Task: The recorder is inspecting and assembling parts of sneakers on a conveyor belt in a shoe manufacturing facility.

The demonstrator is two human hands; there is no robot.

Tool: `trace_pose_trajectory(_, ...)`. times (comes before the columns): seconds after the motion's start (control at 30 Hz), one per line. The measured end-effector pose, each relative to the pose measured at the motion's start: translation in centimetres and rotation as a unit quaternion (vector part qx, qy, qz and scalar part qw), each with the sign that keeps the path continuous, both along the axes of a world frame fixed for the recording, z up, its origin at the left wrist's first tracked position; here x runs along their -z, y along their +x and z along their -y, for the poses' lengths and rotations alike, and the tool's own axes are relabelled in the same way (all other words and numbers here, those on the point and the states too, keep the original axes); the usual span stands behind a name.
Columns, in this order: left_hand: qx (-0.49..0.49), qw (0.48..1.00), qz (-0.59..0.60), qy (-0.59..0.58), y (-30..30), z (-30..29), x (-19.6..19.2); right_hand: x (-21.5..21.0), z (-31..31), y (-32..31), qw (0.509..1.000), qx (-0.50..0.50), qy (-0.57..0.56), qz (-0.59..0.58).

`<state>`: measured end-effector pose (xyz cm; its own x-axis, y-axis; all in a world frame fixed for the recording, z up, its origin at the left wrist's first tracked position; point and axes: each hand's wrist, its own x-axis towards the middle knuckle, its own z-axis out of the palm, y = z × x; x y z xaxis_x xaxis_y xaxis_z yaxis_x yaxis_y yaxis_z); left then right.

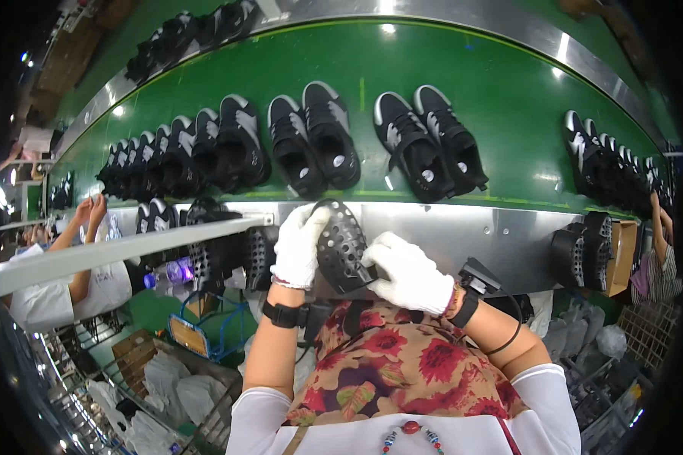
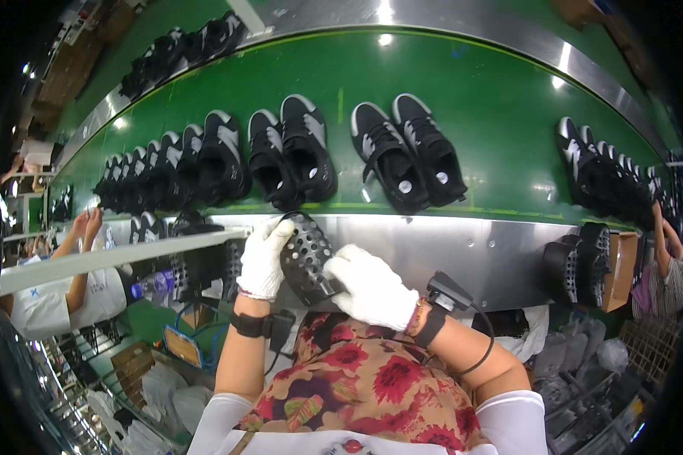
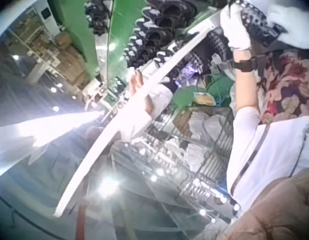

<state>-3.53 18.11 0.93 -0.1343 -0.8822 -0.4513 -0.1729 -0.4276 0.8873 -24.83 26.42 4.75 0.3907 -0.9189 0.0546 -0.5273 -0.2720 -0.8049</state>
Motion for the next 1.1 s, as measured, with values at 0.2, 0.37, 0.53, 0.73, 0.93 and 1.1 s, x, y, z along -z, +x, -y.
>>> trace_pose_trajectory(0.2, -0.141, 0.987, 0.029, -0.07, -7.3, 0.0, 0.1, -4.3, 0.1, -3.0, 0.965, 0.233, 0.12, -0.004)
trace_pose_trajectory(0.37, -0.057, 0.993, -0.021, -0.102, -13.1, 0.3, 3.6, -2.0, -0.8, -7.9, 0.929, 0.35, 0.096, 0.078)
trace_pose_trajectory(0.53, 0.169, 0.856, 0.245, -0.424, -18.4, 2.7, 4.7, -0.7, -2.4, -14.8, 0.873, 0.468, 0.127, 0.057)
trace_pose_trajectory(0.73, 0.314, 0.723, 0.441, -0.428, -19.4, 7.7, 5.9, -2.7, 0.3, -14.7, 0.9, 0.381, 0.196, -0.076)
trace_pose_trajectory(0.93, 0.358, 0.733, 0.399, -0.419, -18.3, 10.5, 4.7, 0.8, 5.4, -12.4, 0.941, 0.302, 0.108, -0.106)
trace_pose_trajectory(1.1, 0.348, 0.738, 0.351, -0.459, -17.8, 11.2, 5.5, 7.0, 10.0, -9.2, 0.93, 0.312, 0.062, -0.187)
